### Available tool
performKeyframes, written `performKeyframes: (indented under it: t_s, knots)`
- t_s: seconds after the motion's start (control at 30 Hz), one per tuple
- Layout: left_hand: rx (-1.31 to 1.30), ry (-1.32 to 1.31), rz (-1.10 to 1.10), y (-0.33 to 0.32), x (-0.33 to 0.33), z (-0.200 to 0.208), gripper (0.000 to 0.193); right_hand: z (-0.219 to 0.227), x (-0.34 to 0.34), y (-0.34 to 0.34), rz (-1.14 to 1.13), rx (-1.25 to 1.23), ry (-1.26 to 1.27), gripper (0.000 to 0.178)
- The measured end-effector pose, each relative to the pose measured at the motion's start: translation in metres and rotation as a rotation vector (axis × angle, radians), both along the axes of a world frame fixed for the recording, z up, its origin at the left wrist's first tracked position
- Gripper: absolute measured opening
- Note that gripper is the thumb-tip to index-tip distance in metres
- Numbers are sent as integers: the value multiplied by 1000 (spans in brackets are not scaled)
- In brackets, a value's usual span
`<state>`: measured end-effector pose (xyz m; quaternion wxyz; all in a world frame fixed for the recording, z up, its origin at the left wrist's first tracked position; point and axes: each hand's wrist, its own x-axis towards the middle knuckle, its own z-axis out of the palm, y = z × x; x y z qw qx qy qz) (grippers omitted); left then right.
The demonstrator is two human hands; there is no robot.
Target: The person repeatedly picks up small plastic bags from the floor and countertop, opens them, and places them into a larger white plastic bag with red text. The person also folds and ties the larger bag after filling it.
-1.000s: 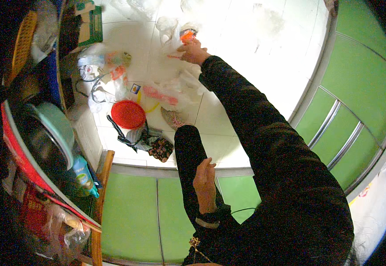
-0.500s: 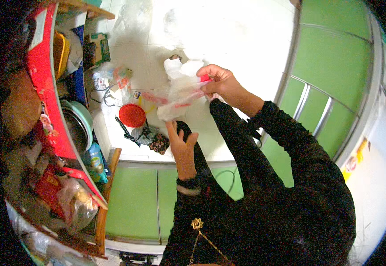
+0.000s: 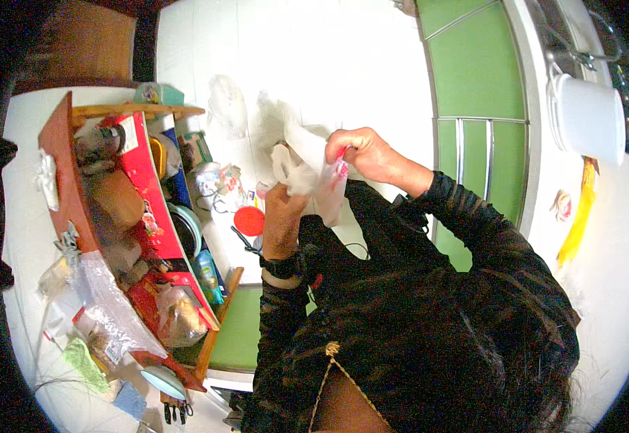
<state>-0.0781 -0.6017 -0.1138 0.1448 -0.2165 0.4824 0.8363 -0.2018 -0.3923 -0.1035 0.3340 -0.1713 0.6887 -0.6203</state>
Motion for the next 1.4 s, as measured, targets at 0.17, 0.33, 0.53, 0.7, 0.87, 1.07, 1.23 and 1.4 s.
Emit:
performKeyframes:
  t_s: [0.17,0.33,0.53,0.7,0.87,1.07,1.23,1.4]
  knots:
    - [-87,121,205,38,-31,54,21,49,3,47,-103,21,43,28]
    - [51,253,240,65,-34,97,26,89,40,55,-404,-249,-191,64]
    - [-84,303,367,59,-8,103,33,99,102,45,-283,111,-282,56]
    - [-10,268,523,11,31,99,47,93,142,75,-173,66,-320,37]
    - [43,359,545,2,63,91,47,90,185,84,-342,-72,-288,20]
    - [105,308,443,14,79,77,58,108,217,98,-612,63,141,14]
    - [34,149,-101,63,127,91,59,130,241,108,-726,212,525,17]
    - [154,137,-173,141,139,90,69,129,263,104,-535,71,624,15]
